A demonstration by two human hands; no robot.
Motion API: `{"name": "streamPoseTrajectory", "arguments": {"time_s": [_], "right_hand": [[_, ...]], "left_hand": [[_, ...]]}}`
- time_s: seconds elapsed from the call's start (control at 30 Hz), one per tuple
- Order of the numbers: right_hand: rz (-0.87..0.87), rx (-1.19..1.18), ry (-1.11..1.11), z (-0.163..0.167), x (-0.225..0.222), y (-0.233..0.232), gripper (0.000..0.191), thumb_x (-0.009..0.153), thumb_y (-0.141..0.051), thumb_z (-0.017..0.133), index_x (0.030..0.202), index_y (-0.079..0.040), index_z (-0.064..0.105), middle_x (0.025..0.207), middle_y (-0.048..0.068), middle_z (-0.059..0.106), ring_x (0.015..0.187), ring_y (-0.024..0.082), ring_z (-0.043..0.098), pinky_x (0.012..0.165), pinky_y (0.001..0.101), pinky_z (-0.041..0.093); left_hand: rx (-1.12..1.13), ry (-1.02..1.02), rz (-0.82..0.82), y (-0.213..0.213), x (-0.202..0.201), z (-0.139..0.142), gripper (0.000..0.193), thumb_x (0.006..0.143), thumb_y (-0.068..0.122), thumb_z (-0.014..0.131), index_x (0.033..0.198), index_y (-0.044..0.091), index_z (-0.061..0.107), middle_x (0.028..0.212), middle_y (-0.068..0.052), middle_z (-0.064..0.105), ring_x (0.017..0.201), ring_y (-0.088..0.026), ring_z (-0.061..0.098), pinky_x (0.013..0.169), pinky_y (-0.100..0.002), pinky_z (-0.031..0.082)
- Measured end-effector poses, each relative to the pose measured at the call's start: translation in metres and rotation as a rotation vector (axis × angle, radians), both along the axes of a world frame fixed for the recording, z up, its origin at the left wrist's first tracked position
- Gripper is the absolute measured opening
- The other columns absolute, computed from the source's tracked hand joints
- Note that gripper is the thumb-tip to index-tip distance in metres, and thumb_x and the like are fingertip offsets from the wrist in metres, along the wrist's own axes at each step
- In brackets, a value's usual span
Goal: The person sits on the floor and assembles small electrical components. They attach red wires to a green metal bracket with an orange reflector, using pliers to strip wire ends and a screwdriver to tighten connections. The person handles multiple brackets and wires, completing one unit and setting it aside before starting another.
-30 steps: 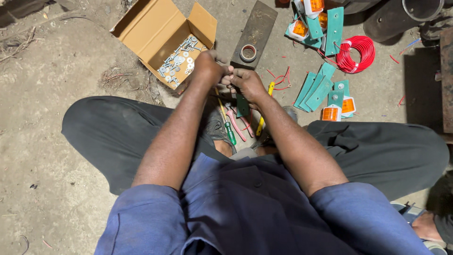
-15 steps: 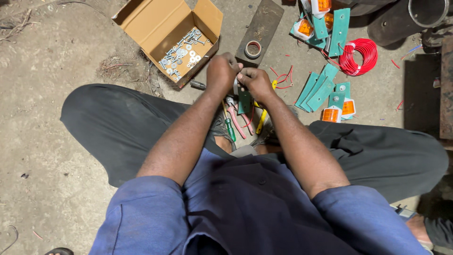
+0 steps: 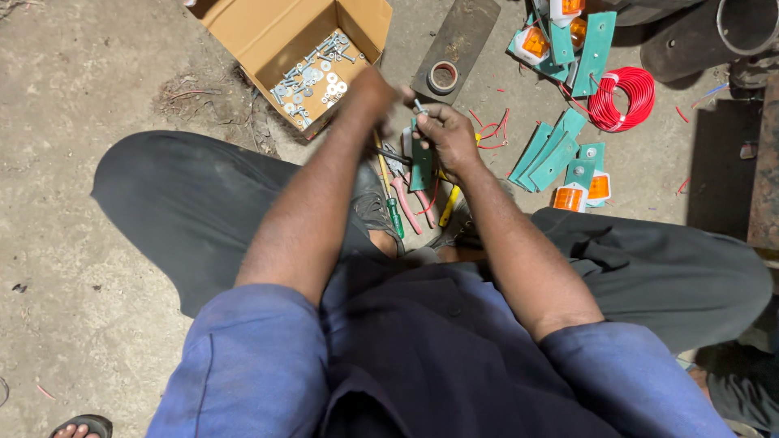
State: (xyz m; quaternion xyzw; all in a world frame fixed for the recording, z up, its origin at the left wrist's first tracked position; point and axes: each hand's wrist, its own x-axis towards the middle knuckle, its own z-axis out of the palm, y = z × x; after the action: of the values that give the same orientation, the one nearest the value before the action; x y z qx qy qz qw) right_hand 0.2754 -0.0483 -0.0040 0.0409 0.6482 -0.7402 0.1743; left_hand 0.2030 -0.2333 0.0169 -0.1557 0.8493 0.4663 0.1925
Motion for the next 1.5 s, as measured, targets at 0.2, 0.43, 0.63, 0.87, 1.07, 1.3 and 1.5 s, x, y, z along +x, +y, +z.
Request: {"name": "streamPoseTrajectory", "arguments": {"time_s": [0.2,0.43,0.63,0.87,1.07,1.3,1.5], "right_hand": [[-0.057,-0.152,-0.168,-0.011,0.012,0.016,0.028,0.106,-0.026,0.059,0.117,0.0,0.063,0.094,0.008,0.068,0.08,0.015,0.066,0.067,0.0263,0.054],[-0.135,-0.381,-0.447,-0.005,0.036,0.036,0.037,0.107,-0.026,0.046,0.127,0.005,0.05,0.128,0.03,0.064,0.116,0.038,0.068,0.099,0.0463,0.059],[-0.153,-0.459,-0.484,-0.007,0.052,0.048,0.041,0.108,-0.025,0.044,0.13,0.009,0.05,0.136,0.032,0.06,0.125,0.041,0.064,0.107,0.0491,0.055],[-0.165,-0.455,-0.491,-0.01,0.054,0.055,0.044,0.108,-0.028,0.045,0.132,0.008,0.053,0.138,0.029,0.06,0.127,0.037,0.063,0.109,0.0477,0.055],[-0.279,-0.257,-0.511,-0.021,0.052,0.063,0.041,0.105,-0.033,0.049,0.128,0.0,0.056,0.116,0.018,0.07,0.109,0.03,0.07,0.096,0.0428,0.062],[-0.209,-0.068,-0.571,-0.028,0.061,0.068,0.028,0.106,-0.035,0.053,0.109,-0.009,0.06,0.074,0.001,0.055,0.065,0.016,0.057,0.052,0.0271,0.042],[-0.164,-0.056,-0.553,-0.022,0.063,0.066,0.028,0.106,-0.037,0.054,0.104,-0.011,0.06,0.066,-0.004,0.042,0.054,0.01,0.039,0.046,0.0247,0.032]], "left_hand": [[-0.165,0.062,0.383,-0.085,-0.041,-0.036,0.013,0.089,0.013,0.064,0.093,0.001,0.07,0.093,-0.021,0.073,0.089,-0.034,0.076,0.077,-0.044,0.06],[-0.497,0.199,0.216,-0.075,-0.007,-0.082,0.019,0.088,0.005,0.059,0.099,0.001,0.073,0.103,-0.025,0.071,0.099,-0.041,0.07,0.084,-0.047,0.056],[-0.485,0.111,0.143,-0.062,0.011,-0.101,0.022,0.095,0.006,0.054,0.103,0.002,0.073,0.106,-0.023,0.072,0.1,-0.039,0.071,0.085,-0.046,0.057],[-0.476,0.053,0.108,-0.055,0.01,-0.108,0.021,0.1,0.007,0.053,0.107,0.002,0.072,0.108,-0.023,0.072,0.1,-0.038,0.071,0.083,-0.045,0.058],[-0.546,-0.057,-0.038,-0.055,0.007,-0.101,0.029,0.08,0.006,0.071,0.107,-0.001,0.069,0.109,-0.024,0.069,0.102,-0.035,0.07,0.084,-0.04,0.059],[-0.406,0.091,0.287,-0.071,0.001,-0.123,0.02,0.098,0.004,0.053,0.105,-0.003,0.071,0.109,-0.023,0.071,0.1,-0.036,0.072,0.082,-0.042,0.059],[-0.501,0.021,0.233,-0.086,-0.002,-0.121,0.018,0.095,0.007,0.059,0.104,-0.002,0.072,0.106,-0.024,0.072,0.1,-0.036,0.072,0.082,-0.042,0.059]]}}
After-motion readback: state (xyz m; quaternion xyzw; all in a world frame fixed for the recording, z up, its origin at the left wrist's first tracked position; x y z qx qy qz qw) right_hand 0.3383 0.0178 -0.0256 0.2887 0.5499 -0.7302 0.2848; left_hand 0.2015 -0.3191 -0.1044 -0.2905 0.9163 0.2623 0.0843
